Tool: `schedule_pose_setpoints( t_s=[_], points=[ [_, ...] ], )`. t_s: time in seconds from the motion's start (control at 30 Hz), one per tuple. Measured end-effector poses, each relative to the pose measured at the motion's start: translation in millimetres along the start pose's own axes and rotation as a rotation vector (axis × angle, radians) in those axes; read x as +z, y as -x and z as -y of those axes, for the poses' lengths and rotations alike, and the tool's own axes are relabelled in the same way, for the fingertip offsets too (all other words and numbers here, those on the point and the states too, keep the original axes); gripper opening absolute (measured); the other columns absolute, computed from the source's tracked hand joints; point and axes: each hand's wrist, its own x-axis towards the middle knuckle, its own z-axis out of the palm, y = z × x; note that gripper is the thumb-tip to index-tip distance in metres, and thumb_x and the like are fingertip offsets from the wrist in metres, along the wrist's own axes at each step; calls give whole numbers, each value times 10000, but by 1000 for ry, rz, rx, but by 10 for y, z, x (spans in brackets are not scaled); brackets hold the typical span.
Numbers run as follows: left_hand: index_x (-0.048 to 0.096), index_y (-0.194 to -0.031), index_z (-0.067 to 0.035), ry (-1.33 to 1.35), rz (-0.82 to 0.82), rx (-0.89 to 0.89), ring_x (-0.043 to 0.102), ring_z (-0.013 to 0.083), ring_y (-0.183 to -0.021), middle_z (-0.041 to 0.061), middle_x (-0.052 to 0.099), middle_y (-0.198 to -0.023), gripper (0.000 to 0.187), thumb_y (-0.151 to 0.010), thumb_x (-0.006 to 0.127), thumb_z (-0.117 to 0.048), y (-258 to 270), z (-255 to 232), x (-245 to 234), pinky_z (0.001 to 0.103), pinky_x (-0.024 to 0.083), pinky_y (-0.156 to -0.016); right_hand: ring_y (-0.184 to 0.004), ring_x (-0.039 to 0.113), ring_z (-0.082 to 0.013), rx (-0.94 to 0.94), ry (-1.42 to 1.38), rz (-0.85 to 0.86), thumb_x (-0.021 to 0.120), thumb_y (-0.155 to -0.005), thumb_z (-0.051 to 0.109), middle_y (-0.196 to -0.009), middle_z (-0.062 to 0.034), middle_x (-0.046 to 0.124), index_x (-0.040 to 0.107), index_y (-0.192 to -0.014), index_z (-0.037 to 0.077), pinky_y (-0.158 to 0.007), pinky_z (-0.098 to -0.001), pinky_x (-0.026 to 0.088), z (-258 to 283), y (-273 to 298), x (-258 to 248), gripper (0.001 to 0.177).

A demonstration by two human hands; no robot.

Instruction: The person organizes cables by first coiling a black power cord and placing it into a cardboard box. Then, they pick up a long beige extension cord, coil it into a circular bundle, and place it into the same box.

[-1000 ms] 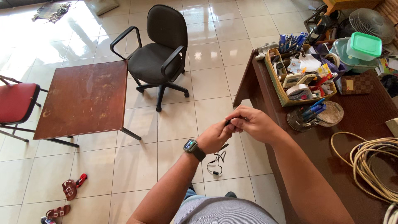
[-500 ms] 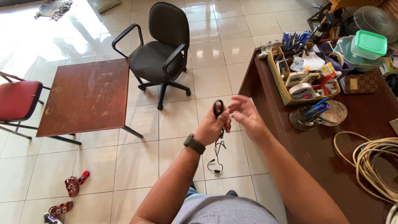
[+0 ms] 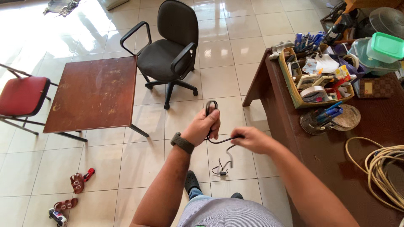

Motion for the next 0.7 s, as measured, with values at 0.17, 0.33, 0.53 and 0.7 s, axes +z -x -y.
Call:
schedule_pose_setpoints(
  t_s=[0.17,0.33,0.53,0.7],
  points=[
    [486,-952,-51,-324,-43,-249,630,91,-638,44,610,-743,250,-975,462,-300,-48,201,12,257,555,-563,-688,611,-152,-67,285,-103,680,-785,142,-763,-54,664,637,-878,69,-622,-303,500,401,65,-175,126],
    [496,-1012,-93,-278,85,-312,644,89,-593,2,625,-753,210,-945,419,-276,5,87,338,234,483,-491,-684,636,-220,39,326,-154,630,-781,109,-766,-73,676,636,-920,95,-635,-321,502,737,136,-176,139],
    [505,-938,-57,-416,87,-221,518,88,-469,-10,509,-627,216,-899,581,-256,20,-34,414,255,440,-425,-733,652,-202,-19,262,-255,674,-759,129,-784,-92,664,563,-903,44,-662,-313,513,657,159,-204,201],
    [547,-794,-34,-634,47,-231,476,103,-496,-2,489,-584,256,-826,673,-254,-1,-3,390,286,428,-458,-797,649,-148,-186,106,-315,680,-750,68,-825,-66,644,545,-932,28,-690,-284,517,533,193,-267,230]
  ],
)
